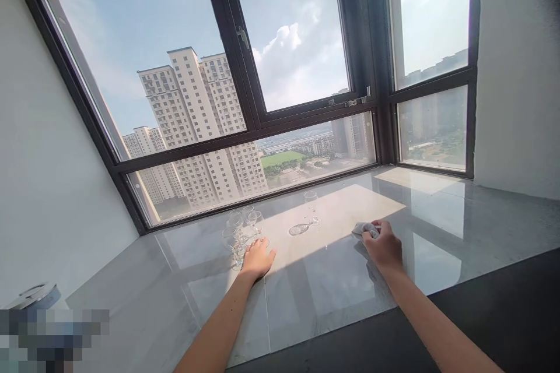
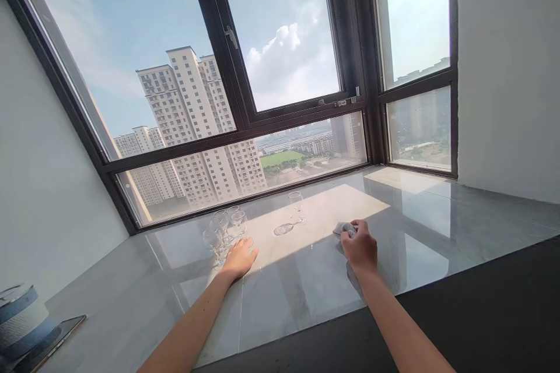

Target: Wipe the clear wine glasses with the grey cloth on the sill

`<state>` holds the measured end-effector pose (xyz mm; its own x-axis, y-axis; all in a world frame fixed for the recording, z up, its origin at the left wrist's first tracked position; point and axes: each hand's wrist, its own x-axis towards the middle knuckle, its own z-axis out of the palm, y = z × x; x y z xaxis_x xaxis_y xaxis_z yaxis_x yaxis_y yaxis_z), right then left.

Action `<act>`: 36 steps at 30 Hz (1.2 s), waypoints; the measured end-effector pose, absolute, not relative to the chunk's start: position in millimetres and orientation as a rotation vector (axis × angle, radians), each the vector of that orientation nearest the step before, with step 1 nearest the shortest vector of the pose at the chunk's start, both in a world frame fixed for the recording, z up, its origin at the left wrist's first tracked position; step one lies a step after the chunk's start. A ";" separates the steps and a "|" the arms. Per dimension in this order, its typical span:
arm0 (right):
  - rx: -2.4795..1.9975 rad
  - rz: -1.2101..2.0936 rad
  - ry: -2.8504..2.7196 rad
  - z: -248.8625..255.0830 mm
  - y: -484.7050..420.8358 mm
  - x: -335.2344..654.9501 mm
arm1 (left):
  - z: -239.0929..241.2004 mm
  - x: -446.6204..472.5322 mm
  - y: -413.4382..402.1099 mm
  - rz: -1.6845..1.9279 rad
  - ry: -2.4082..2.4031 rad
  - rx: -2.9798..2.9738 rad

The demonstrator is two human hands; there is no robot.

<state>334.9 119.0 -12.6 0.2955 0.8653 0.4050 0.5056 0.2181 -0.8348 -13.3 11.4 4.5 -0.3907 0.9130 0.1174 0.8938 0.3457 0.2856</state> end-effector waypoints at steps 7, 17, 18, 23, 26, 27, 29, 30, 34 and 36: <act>-1.429 0.401 -1.349 -11.6 118.5 334.8 | 5.0 -20.0 11.8 0.474 2.579 1.722; -1.441 0.446 -1.365 -8.5 115.4 334.4 | 5.2 -30.5 13.0 0.439 2.566 1.806; -1.442 0.446 -1.367 -8.2 115.1 334.3 | 5.4 -31.6 13.2 0.435 2.563 1.820; -1.442 0.406 -1.356 -9.2 117.1 333.8 | 5.8 -35.9 12.9 0.425 2.569 1.814; -1.444 0.395 -1.354 -10.2 118.7 333.9 | 7.2 -36.9 10.7 0.401 2.569 1.835; -1.442 0.393 -1.357 -10.3 119.0 333.9 | 7.8 -37.0 9.8 0.389 2.566 1.848; -1.445 0.402 -1.366 -10.3 118.9 334.0 | 9.2 -37.0 8.1 0.361 2.562 1.875; -1.449 0.409 -1.370 -10.3 118.7 334.1 | 9.7 -36.9 7.3 0.346 2.561 1.885; -1.451 0.415 -1.373 -10.9 118.5 334.2 | 10.0 -37.3 5.9 0.317 2.573 1.892; -1.443 0.421 -1.375 -11.5 118.9 334.3 | 9.3 -38.0 5.6 0.317 2.580 1.893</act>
